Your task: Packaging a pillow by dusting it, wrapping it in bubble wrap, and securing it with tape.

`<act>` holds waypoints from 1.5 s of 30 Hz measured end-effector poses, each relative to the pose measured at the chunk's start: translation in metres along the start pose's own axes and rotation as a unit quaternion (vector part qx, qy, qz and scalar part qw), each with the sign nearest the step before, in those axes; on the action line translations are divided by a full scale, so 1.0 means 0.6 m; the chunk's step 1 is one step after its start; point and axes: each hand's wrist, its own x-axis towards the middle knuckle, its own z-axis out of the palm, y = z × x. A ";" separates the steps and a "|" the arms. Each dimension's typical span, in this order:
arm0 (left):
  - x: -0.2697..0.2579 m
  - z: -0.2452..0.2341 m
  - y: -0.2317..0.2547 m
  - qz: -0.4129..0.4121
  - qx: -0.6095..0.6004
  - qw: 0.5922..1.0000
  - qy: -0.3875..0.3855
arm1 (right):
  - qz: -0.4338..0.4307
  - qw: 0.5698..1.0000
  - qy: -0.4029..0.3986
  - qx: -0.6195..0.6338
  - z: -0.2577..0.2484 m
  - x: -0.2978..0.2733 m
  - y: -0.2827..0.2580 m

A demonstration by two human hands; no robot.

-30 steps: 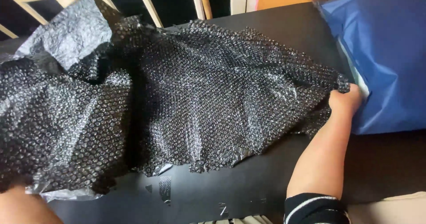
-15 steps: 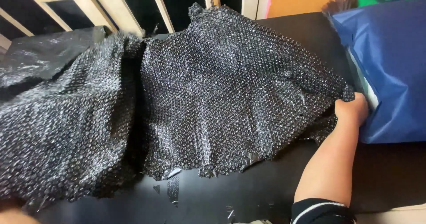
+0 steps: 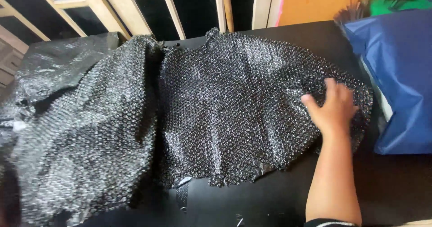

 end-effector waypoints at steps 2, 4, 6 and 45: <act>-0.040 -0.030 0.049 0.010 -0.047 0.999 -0.010 | 0.011 0.992 -0.120 0.031 -0.018 -0.018 -0.066; -0.083 -0.038 0.108 0.022 -0.093 0.995 -0.022 | 0.007 0.954 -0.293 -0.061 -0.002 -0.024 -0.086; -0.126 -0.034 0.225 0.184 -0.283 0.935 0.113 | 0.013 0.940 -0.332 -0.079 0.004 -0.027 -0.101; 0.340 0.020 0.608 0.097 -0.604 0.752 0.244 | -0.011 0.957 -0.289 0.016 0.019 0.003 0.039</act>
